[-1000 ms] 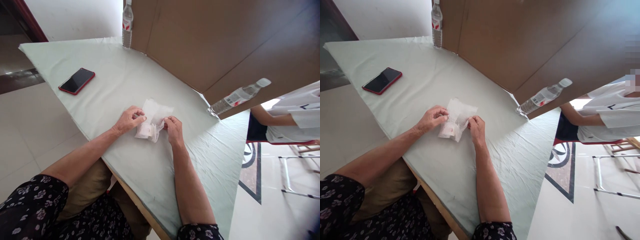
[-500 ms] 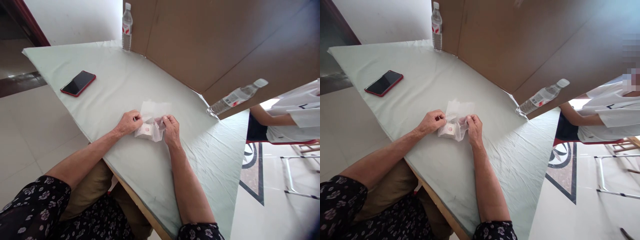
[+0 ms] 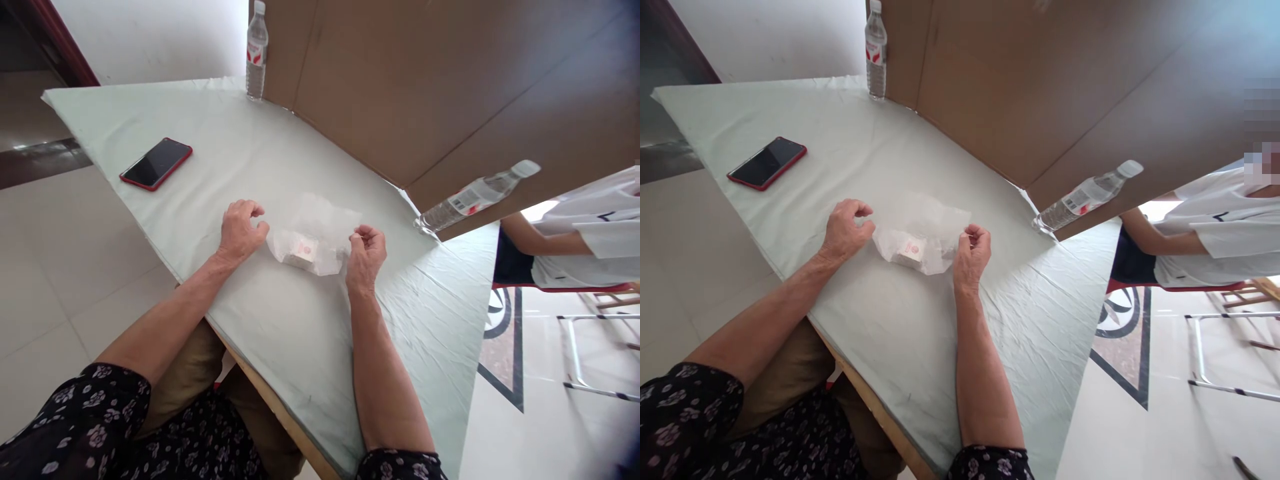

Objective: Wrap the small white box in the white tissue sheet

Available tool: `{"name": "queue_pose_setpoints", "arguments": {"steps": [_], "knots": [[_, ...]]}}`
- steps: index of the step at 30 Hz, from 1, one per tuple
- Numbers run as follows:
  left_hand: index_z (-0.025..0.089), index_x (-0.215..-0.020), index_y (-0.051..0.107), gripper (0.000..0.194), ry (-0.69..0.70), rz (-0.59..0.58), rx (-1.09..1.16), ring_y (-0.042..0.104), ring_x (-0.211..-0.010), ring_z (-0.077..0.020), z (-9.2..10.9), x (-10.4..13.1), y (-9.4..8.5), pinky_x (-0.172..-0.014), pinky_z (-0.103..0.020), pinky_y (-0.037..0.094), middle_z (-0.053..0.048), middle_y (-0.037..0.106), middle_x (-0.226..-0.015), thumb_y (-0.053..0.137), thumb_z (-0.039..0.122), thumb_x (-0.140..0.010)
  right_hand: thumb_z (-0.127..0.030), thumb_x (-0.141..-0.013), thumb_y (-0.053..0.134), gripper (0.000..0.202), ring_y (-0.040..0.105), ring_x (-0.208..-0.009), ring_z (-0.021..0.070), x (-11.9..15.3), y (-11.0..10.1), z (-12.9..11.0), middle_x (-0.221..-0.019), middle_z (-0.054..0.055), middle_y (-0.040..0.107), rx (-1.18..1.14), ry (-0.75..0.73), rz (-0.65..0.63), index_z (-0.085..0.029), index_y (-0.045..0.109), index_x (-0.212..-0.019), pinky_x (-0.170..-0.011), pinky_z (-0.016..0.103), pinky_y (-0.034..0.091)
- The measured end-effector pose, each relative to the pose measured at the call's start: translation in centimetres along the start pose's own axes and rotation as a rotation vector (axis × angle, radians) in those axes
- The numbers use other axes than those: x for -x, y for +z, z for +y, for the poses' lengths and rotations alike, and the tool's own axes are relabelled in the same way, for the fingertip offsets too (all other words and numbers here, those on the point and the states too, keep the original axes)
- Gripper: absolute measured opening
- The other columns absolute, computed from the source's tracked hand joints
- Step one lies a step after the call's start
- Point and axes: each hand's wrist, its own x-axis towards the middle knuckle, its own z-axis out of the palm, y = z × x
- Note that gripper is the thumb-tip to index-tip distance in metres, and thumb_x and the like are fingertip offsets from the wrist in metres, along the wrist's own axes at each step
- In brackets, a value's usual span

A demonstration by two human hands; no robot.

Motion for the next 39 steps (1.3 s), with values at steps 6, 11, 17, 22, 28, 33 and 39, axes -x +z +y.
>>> {"name": "queue_pose_setpoints", "arguments": {"steps": [6, 11, 17, 22, 28, 33, 39], "knots": [[0.020, -0.102, 0.064, 0.023, 0.500, -0.033, 0.134, 0.062, -0.109, -0.0278, 2.0, 1.1, -0.8, -0.102, -0.046, 0.047, -0.010, 0.072, -0.106, 0.052, 0.029, -0.084, -0.045, -0.088, 0.060, 0.026, 0.065, -0.089, 0.0185, 0.8, -0.5, -3.5, -0.094, 0.004, 0.070, 0.043, -0.057, -0.300, -0.021, 0.066, -0.096, -0.087, 0.036, 0.051], [0.015, -0.128, 0.060, 0.045, 0.521, -0.304, 0.073, 0.061, -0.120, -0.0308, 2.0, 1.5, -0.1, -0.103, -0.047, 0.044, -0.015, 0.070, -0.125, 0.047, 0.041, -0.093, -0.055, -0.079, 0.071, 0.045, 0.066, -0.094, 0.0223, 1.3, -0.7, -4.4, -0.105, 0.007, 0.074, 0.207, 0.091, -0.629, -0.020, 0.070, -0.107, -0.089, 0.040, 0.051], [0.017, -0.139, 0.054, 0.058, 0.094, -0.435, 0.078, 0.066, -0.087, -0.0211, 2.2, 0.9, -1.1, -0.088, -0.038, 0.049, -0.009, 0.073, -0.115, 0.038, 0.055, -0.098, -0.040, -0.077, 0.072, 0.030, 0.063, -0.079, 0.0172, 0.9, -1.0, -4.3, -0.086, 0.002, 0.070, 0.139, 0.075, -0.635, -0.020, 0.073, -0.100, -0.081, 0.036, 0.050], [0.019, -0.117, 0.067, 0.052, 0.037, -0.459, 0.206, 0.063, -0.077, -0.0182, 2.7, 0.5, -1.9, -0.072, -0.030, 0.047, -0.002, 0.068, -0.078, 0.034, 0.055, -0.098, -0.040, -0.080, 0.075, 0.027, 0.064, -0.081, 0.0168, 0.9, -2.3, -5.4, -0.086, 0.002, 0.071, 0.050, 0.028, -0.694, -0.023, 0.074, -0.100, -0.080, 0.034, 0.052], [0.018, -0.068, 0.063, 0.046, 0.061, -0.677, 0.314, 0.049, -0.057, -0.0131, 2.4, -0.1, -2.7, -0.055, -0.027, 0.035, 0.001, 0.053, -0.057, 0.046, 0.054, -0.092, -0.042, -0.086, 0.070, 0.026, 0.068, -0.082, 0.0184, 3.0, -4.2, -7.4, -0.089, 0.004, 0.076, 0.205, 0.056, -1.244, -0.022, 0.077, -0.101, -0.078, 0.033, 0.053], [0.017, -0.077, 0.070, 0.036, -0.056, -0.902, 0.350, 0.058, -0.061, -0.0156, 1.8, -0.6, -3.4, -0.060, -0.028, 0.042, 0.000, 0.062, -0.060, 0.055, 0.049, -0.083, -0.041, -0.088, 0.064, 0.024, 0.064, -0.072, 0.0167, 4.9, -4.8, -7.1, -0.082, 0.002, 0.075, 0.332, 0.099, -1.281, -0.021, 0.077, -0.094, -0.066, 0.028, 0.049], [0.017, -0.109, 0.070, 0.039, 0.308, -0.595, 0.149, 0.063, -0.108, -0.0263, 1.5, 0.1, -1.8, -0.097, -0.040, 0.048, -0.009, 0.072, -0.110, 0.060, 0.035, -0.076, -0.040, -0.084, 0.064, 0.035, 0.067, -0.088, 0.0217, 4.9, -2.8, -5.1, -0.107, 0.009, 0.074, 0.327, -0.062, -0.684, -0.019, 0.069, -0.111, -0.077, 0.035, 0.054]]}}
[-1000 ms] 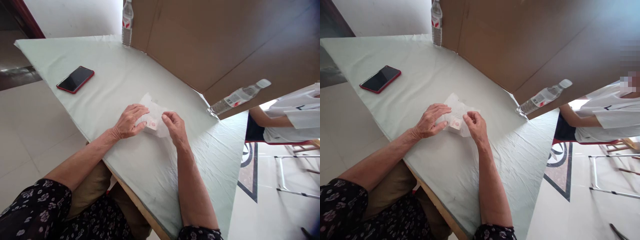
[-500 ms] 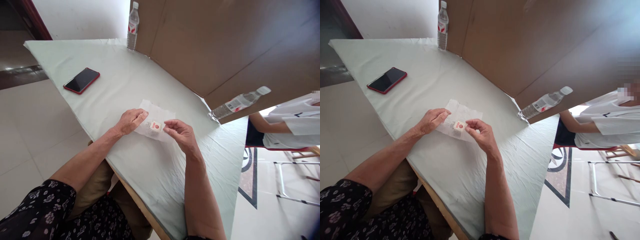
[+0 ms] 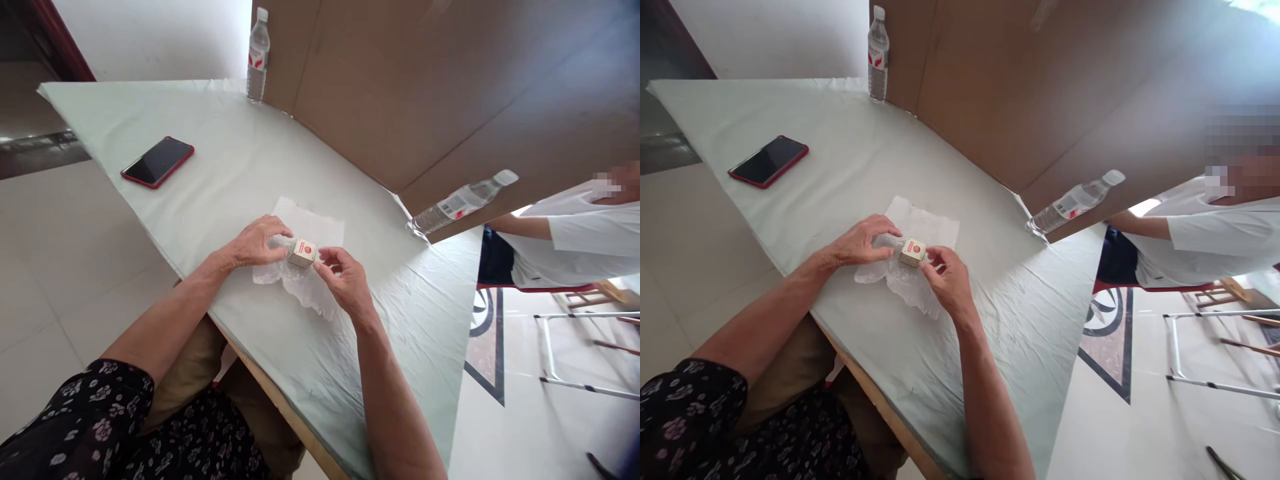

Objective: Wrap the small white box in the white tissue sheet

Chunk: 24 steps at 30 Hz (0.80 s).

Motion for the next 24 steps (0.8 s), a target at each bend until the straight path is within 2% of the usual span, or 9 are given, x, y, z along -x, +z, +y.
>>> {"name": "queue_pose_setpoints", "arguments": {"steps": [3, 7, 11, 14, 16, 18, 20, 22, 24], "knots": [[0.019, -0.125, 0.062, 0.054, 0.056, -0.125, -0.138, 0.055, -0.128, -0.0316, -0.2, 0.1, 0.7, -0.110, -0.048, 0.040, -0.013, 0.064, -0.132, 0.067, 0.045, -0.078, -0.037, -0.076, 0.070, 0.056, 0.064, -0.112, 0.0282, -1.3, 1.8, 0.4, -0.136, 0.014, 0.065, 0.074, -0.062, 0.044, -0.020, 0.062, -0.129, -0.089, 0.042, 0.054], [0.019, -0.139, 0.051, 0.070, 0.022, -0.224, -0.265, 0.046, -0.140, -0.0337, -0.5, 0.2, 1.0, -0.116, -0.048, 0.034, -0.014, 0.055, -0.145, 0.069, 0.048, -0.078, -0.040, -0.078, 0.067, 0.049, 0.065, -0.116, 0.0290, -1.8, 2.1, 1.1, -0.129, 0.011, 0.070, 0.078, -0.067, 0.007, -0.023, 0.065, -0.124, -0.101, 0.048, 0.050], [0.018, -0.149, 0.040, 0.083, 0.033, -0.287, -0.280, 0.035, -0.148, -0.0332, -0.8, 0.3, 0.8, -0.122, -0.046, 0.026, -0.015, 0.046, -0.155, 0.069, 0.050, -0.078, -0.047, -0.077, 0.068, 0.051, 0.068, -0.102, 0.0267, -0.7, -1.4, 3.1, -0.120, 0.011, 0.073, 0.063, 0.023, 0.208, -0.022, 0.067, -0.121, -0.093, 0.045, 0.053], [0.017, -0.151, 0.037, 0.087, 0.029, -0.315, -0.267, 0.032, -0.150, -0.0344, -0.9, 0.3, 0.7, -0.123, -0.047, 0.023, -0.016, 0.042, -0.158, 0.068, 0.052, -0.078, -0.051, -0.073, 0.069, 0.057, 0.067, -0.093, 0.0258, 0.5, -4.7, 5.7, -0.114, 0.010, 0.074, 0.108, 0.184, 0.356, -0.021, 0.065, -0.121, -0.090, 0.048, 0.053], [0.017, -0.151, 0.038, 0.088, 0.026, -0.312, -0.256, 0.032, -0.150, -0.0359, -0.9, 0.4, 0.7, -0.123, -0.048, 0.023, -0.016, 0.042, -0.157, 0.069, 0.053, -0.077, -0.049, -0.072, 0.069, 0.061, 0.067, -0.095, 0.0286, 1.1, -6.2, 7.1, -0.112, 0.013, 0.074, 0.162, 0.304, 0.323, -0.018, 0.063, -0.125, -0.091, 0.051, 0.053], [0.018, -0.151, 0.038, 0.089, 0.029, -0.299, -0.247, 0.032, -0.150, -0.0369, -1.0, 0.4, 0.8, -0.122, -0.048, 0.024, -0.016, 0.043, -0.157, 0.069, 0.054, -0.076, -0.046, -0.071, 0.069, 0.067, 0.065, -0.109, 0.0338, 1.7, -6.7, 7.7, -0.122, 0.019, 0.070, 0.248, 0.325, 0.337, -0.015, 0.060, -0.130, -0.096, 0.055, 0.050], [0.019, -0.152, 0.038, 0.089, 0.037, -0.288, -0.241, 0.033, -0.149, -0.0375, -1.1, 0.4, 0.9, -0.122, -0.049, 0.024, -0.016, 0.043, -0.157, 0.070, 0.055, -0.076, -0.046, -0.075, 0.067, 0.068, 0.058, -0.125, 0.0373, 1.9, -6.2, 7.1, -0.137, 0.022, 0.062, 0.342, 0.229, 0.448, -0.015, 0.056, -0.134, -0.104, 0.060, 0.045], [0.019, -0.153, 0.037, 0.090, 0.042, -0.285, -0.242, 0.032, -0.150, -0.0377, -1.1, 0.4, 0.9, -0.122, -0.050, 0.023, -0.017, 0.042, -0.158, 0.069, 0.055, -0.076, -0.046, -0.083, 0.063, 0.062, 0.052, -0.134, 0.0360, 1.9, -4.8, 5.5, -0.144, 0.021, 0.057, 0.392, 0.064, 0.532, -0.017, 0.055, -0.136, -0.110, 0.060, 0.041], [0.018, -0.153, 0.037, 0.092, 0.035, -0.285, -0.252, 0.031, -0.151, -0.0372, -1.1, 0.4, 1.0, -0.122, -0.049, 0.022, -0.017, 0.041, -0.159, 0.070, 0.056, -0.076, -0.046, -0.088, 0.061, 0.055, 0.054, -0.133, 0.0324, 1.6, -2.8, 3.5, -0.141, 0.017, 0.060, 0.374, -0.105, 0.412, -0.021, 0.055, -0.137, -0.111, 0.056, 0.042]]}}
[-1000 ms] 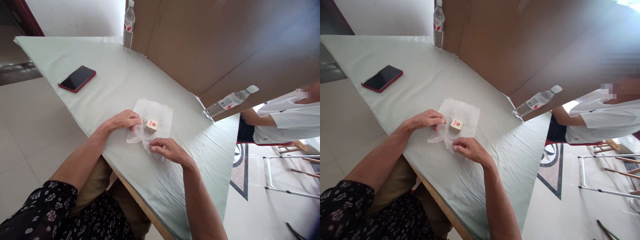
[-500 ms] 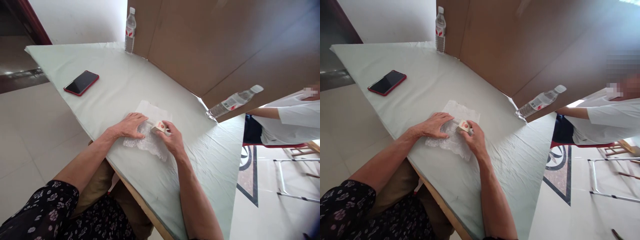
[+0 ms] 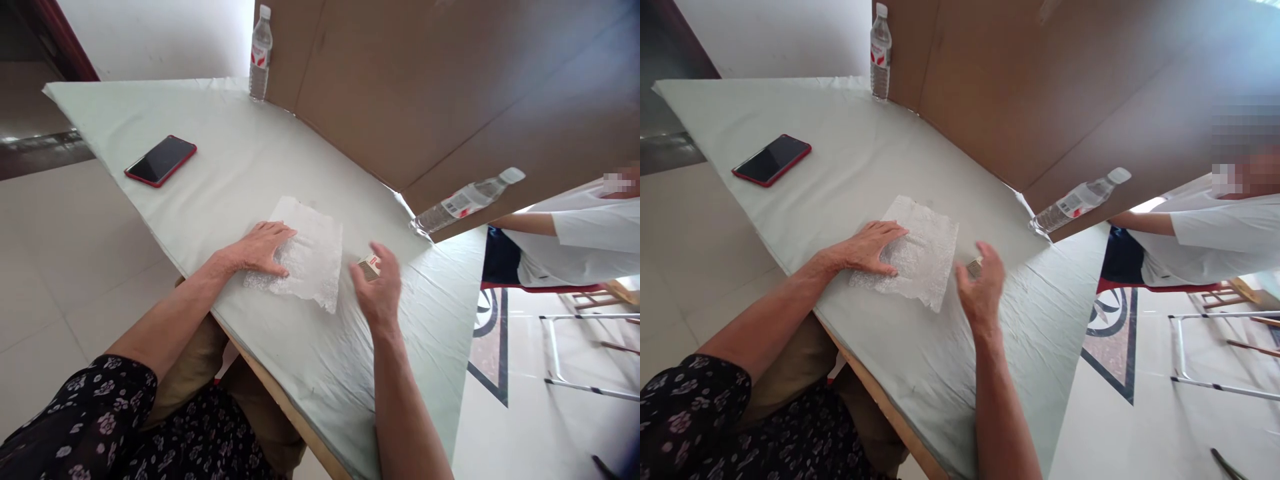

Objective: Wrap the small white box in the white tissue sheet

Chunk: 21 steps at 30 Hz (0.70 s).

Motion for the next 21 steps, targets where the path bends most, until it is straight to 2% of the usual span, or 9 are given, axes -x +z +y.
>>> {"name": "queue_pose_setpoints", "arguments": {"steps": [3, 5, 8, 13, 17, 21], "knots": [[0.018, -0.154, 0.036, 0.095, -0.019, -0.012, -0.016, 0.027, -0.153, -0.0362, -0.1, 0.0, -0.1, -0.124, -0.049, 0.019, -0.017, 0.039, -0.161, 0.070, 0.062, -0.076, -0.046, -0.090, 0.061, 0.058, 0.050, -0.139, 0.0317, 0.1, 2.3, -2.9, -0.147, 0.014, 0.057, -0.038, -0.181, -0.290, -0.025, 0.052, -0.143, -0.117, 0.054, 0.037], [0.019, -0.155, 0.035, 0.098, -0.028, -0.040, -0.020, 0.023, -0.155, -0.0360, -0.4, 0.0, -0.2, -0.125, -0.050, 0.015, -0.016, 0.037, -0.163, 0.069, 0.066, -0.076, -0.052, -0.089, 0.063, 0.068, 0.045, -0.144, 0.0338, 0.3, 3.7, -3.6, -0.153, 0.015, 0.052, -0.001, -0.177, -0.436, -0.024, 0.048, -0.148, -0.119, 0.055, 0.035], [0.021, -0.157, 0.033, 0.100, -0.048, -0.092, -0.026, 0.018, -0.158, -0.0351, -0.7, 0.1, -0.5, -0.127, -0.051, 0.009, -0.015, 0.033, -0.166, 0.069, 0.068, -0.076, -0.063, -0.087, 0.062, 0.082, 0.035, -0.152, 0.0366, 0.7, 4.7, -3.1, -0.161, 0.018, 0.042, 0.058, -0.154, -0.574, -0.019, 0.043, -0.153, -0.122, 0.058, 0.028], [0.021, -0.159, 0.029, 0.104, -0.074, -0.121, -0.024, 0.014, -0.159, -0.0350, -1.2, 0.3, -0.8, -0.127, -0.053, 0.002, -0.014, 0.029, -0.168, 0.068, 0.070, -0.076, -0.075, -0.084, 0.058, 0.094, 0.027, -0.156, 0.0363, 1.0, 4.1, -1.9, -0.167, 0.016, 0.033, 0.058, -0.181, -0.656, -0.019, 0.038, -0.157, -0.125, 0.057, 0.023], [0.021, -0.158, 0.031, 0.100, -0.076, -0.112, 0.009, 0.017, -0.158, -0.0337, -1.2, 0.4, -1.1, -0.128, -0.053, 0.004, -0.013, 0.032, -0.167, 0.066, 0.069, -0.077, -0.078, -0.081, 0.058, 0.100, 0.026, -0.156, 0.0368, 0.9, 3.9, -1.9, -0.167, 0.017, 0.032, 0.055, -0.184, -0.672, -0.017, 0.038, -0.157, -0.126, 0.057, 0.022], [0.017, -0.148, 0.046, 0.073, -0.136, 0.073, -0.013, 0.031, -0.153, -0.0342, 0.1, 0.4, -1.1, -0.126, -0.052, 0.017, -0.016, 0.048, -0.156, 0.057, 0.058, -0.089, -0.077, -0.081, 0.060, 0.099, 0.027, -0.156, 0.0362, 1.0, 4.1, -1.9, -0.167, 0.016, 0.033, 0.034, -0.188, -0.638, -0.020, 0.037, -0.158, -0.126, 0.057, 0.021]]}}
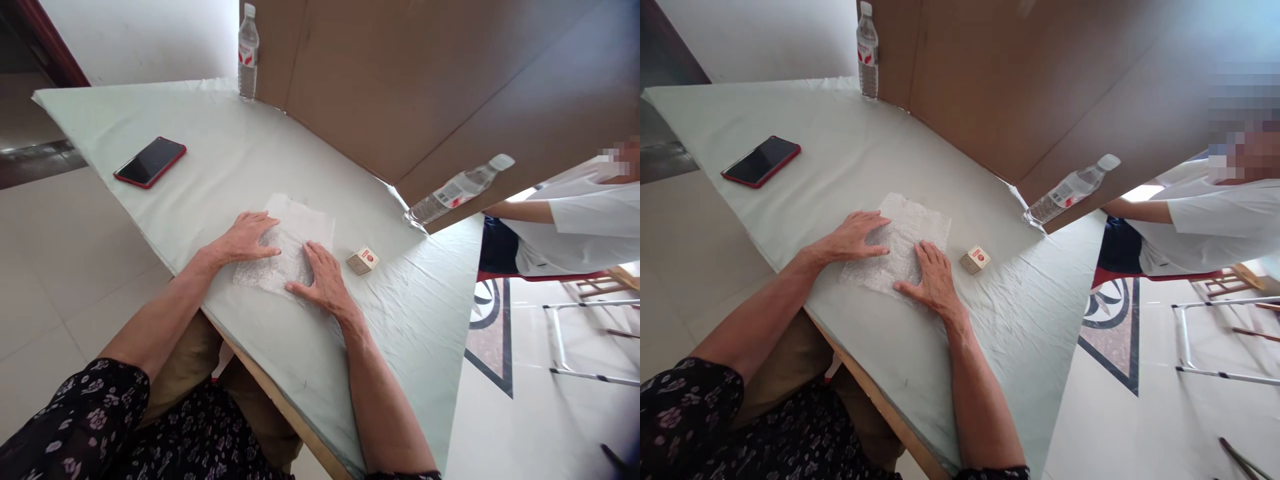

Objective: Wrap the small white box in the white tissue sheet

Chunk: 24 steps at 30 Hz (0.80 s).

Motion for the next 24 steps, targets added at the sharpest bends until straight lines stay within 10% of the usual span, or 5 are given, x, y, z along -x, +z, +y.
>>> {"name": "queue_pose_setpoints", "arguments": {"steps": [4, 17, 24], "knots": [[0.021, -0.141, 0.054, 0.055, 0.093, 0.092, -0.012, 0.038, -0.149, -0.0334, 1.4, 0.9, 0.6, -0.123, -0.050, 0.027, -0.012, 0.057, -0.148, 0.055, 0.048, -0.092, -0.076, -0.080, 0.063, 0.099, 0.027, -0.156, 0.0358, 0.0, 0.1, 0.0, -0.167, 0.016, 0.034, -0.012, -0.004, 0.001, -0.021, 0.037, -0.158, -0.125, 0.057, 0.022], [0.019, -0.159, 0.028, 0.100, 0.029, -0.135, 0.021, 0.023, -0.156, -0.0366, 0.2, 2.1, 1.2, -0.126, -0.051, 0.022, -0.017, 0.029, -0.167, 0.069, 0.059, -0.077, -0.066, -0.075, 0.075, 0.097, 0.034, -0.153, 0.0333, 0.0, -2.0, 0.4, -0.164, 0.015, 0.040, -0.182, -0.027, -0.083, -0.022, 0.041, -0.155, -0.125, 0.053, 0.028], [0.023, -0.160, 0.029, 0.100, 0.078, -0.094, 0.043, 0.025, -0.155, -0.0374, -0.1, 2.2, 1.4, -0.125, -0.050, 0.021, -0.014, 0.032, -0.167, 0.071, 0.058, -0.077, -0.036, -0.083, 0.065, 0.052, 0.059, -0.127, 0.0343, 0.3, -5.6, 3.4, -0.134, 0.016, 0.068, -0.095, 0.230, 0.419, -0.018, 0.064, -0.132, -0.111, 0.056, 0.041]]}}
